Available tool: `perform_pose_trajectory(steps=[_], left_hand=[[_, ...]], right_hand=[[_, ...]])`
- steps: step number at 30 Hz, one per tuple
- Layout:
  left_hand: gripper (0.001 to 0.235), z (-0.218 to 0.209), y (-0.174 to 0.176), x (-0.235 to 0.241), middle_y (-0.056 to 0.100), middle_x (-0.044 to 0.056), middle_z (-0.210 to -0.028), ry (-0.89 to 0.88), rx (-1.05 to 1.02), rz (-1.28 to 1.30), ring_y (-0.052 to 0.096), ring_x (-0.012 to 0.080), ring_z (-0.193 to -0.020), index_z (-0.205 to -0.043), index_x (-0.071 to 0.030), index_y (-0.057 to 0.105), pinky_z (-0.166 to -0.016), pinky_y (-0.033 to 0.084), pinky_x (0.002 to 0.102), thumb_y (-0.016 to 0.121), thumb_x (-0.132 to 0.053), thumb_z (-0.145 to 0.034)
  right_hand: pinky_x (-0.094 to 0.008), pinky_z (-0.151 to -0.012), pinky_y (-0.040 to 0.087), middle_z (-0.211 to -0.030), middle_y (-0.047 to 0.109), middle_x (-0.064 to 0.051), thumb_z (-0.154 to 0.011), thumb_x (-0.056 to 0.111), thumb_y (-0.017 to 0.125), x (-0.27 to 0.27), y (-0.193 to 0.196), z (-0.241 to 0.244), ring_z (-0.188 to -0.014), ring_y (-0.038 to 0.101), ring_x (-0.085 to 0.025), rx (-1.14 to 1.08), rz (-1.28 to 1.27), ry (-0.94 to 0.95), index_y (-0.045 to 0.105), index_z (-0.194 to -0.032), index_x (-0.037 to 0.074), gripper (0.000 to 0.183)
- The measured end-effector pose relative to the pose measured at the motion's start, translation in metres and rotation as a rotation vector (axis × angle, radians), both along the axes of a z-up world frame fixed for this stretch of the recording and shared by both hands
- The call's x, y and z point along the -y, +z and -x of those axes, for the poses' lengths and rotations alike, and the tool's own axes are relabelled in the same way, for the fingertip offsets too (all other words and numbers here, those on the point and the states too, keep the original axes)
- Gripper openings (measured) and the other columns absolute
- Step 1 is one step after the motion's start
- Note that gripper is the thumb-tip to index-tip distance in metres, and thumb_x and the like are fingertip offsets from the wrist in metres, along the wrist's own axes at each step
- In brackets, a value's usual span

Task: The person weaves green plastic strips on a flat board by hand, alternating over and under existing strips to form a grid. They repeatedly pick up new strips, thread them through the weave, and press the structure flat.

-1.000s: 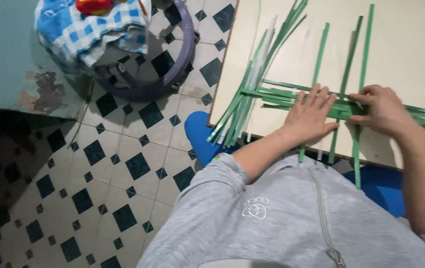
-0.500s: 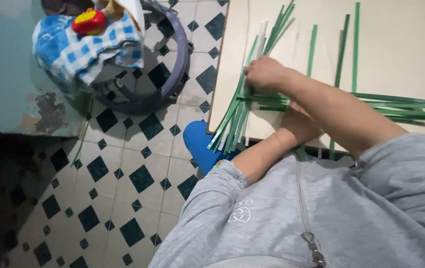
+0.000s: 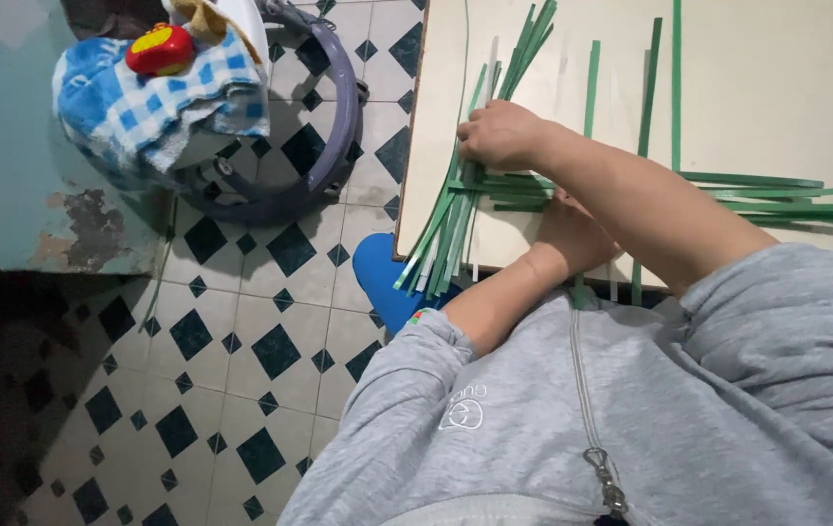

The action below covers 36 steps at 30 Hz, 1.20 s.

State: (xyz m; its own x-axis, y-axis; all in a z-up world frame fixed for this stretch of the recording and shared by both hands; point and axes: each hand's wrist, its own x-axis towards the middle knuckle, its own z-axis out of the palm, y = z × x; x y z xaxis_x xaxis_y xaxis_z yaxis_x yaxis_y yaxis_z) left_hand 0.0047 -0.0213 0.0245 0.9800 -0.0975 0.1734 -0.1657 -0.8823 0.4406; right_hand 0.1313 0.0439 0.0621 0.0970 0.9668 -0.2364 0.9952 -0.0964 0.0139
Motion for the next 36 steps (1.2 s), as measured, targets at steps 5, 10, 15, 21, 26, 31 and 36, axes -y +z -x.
perform_pose_trajectory(steps=[5,10,15,21,26,31,36], left_hand=[[0.025,0.003,0.002,-0.002,0.047,0.002,-0.056,-0.005,-0.093,0.039,0.045,0.0248,-0.060,-0.060,-0.017,0.044,-0.058,0.033,0.039,0.058,-0.030,-0.077],[0.029,0.000,0.003,-0.002,0.052,0.004,-0.058,-0.024,-0.090,0.009,0.051,0.0289,-0.066,-0.055,-0.018,0.048,-0.060,0.038,0.042,0.055,-0.034,-0.078],[0.077,-0.009,-0.022,0.005,0.038,0.011,-0.153,-0.106,-0.214,-0.228,0.030,0.0277,-0.144,-0.146,-0.009,0.036,-0.118,0.016,0.053,0.038,-0.060,-0.089],[0.070,-0.004,-0.012,0.002,0.042,0.010,-0.150,-0.120,-0.237,-0.181,0.030,0.0306,-0.142,-0.147,-0.013,0.034,-0.119,0.014,0.054,0.037,-0.053,-0.089],[0.028,0.000,-0.009,0.000,0.059,0.012,-0.079,-0.041,0.053,0.065,0.053,0.0373,-0.085,-0.087,-0.008,0.056,-0.079,0.041,0.048,0.055,-0.035,-0.078],[0.068,-0.003,-0.011,0.002,0.052,0.010,-0.141,-0.078,-0.139,-0.178,0.041,0.0331,-0.134,-0.140,-0.012,0.044,-0.111,0.027,0.051,0.045,-0.050,-0.084],[0.071,-0.001,-0.007,0.003,0.051,0.013,-0.143,-0.059,-0.103,-0.202,0.040,0.0347,-0.137,-0.139,-0.009,0.046,-0.115,0.025,0.048,0.037,-0.056,-0.088]], right_hand=[[-0.037,-0.079,0.049,-0.092,0.066,-0.003,-0.093,0.023,0.063,-0.003,0.003,0.002,-0.088,0.061,-0.023,0.001,0.031,0.014,0.073,-0.103,0.014,0.016],[-0.037,-0.073,0.051,-0.096,0.064,-0.006,-0.094,0.018,0.061,-0.004,-0.001,-0.005,-0.087,0.060,-0.023,0.033,-0.024,0.069,0.070,-0.104,0.011,0.016],[-0.031,-0.068,0.050,-0.101,0.061,-0.005,-0.085,0.023,0.071,-0.003,0.009,-0.020,-0.084,0.057,-0.019,0.180,-0.089,0.078,0.070,-0.104,0.013,0.021],[-0.029,-0.076,0.052,-0.087,0.065,-0.001,-0.088,0.024,0.069,-0.006,0.008,-0.012,-0.081,0.058,-0.017,0.060,-0.026,0.046,0.069,-0.099,0.014,0.015],[-0.033,-0.073,0.053,-0.091,0.067,-0.006,-0.085,0.017,0.072,-0.009,-0.016,-0.013,-0.083,0.062,-0.022,0.029,-0.123,0.100,0.070,-0.104,0.010,0.020],[-0.024,-0.069,0.056,-0.095,0.068,-0.005,-0.096,0.012,0.060,-0.015,0.040,-0.014,-0.079,0.064,-0.017,-0.185,-0.009,-0.522,0.068,-0.107,0.008,0.014],[-0.030,-0.045,0.033,-0.063,0.045,-0.002,-0.099,0.034,0.070,-0.008,-0.005,-0.076,-0.051,0.039,-0.014,-0.533,-0.402,-1.242,0.044,-0.066,0.012,0.047]])
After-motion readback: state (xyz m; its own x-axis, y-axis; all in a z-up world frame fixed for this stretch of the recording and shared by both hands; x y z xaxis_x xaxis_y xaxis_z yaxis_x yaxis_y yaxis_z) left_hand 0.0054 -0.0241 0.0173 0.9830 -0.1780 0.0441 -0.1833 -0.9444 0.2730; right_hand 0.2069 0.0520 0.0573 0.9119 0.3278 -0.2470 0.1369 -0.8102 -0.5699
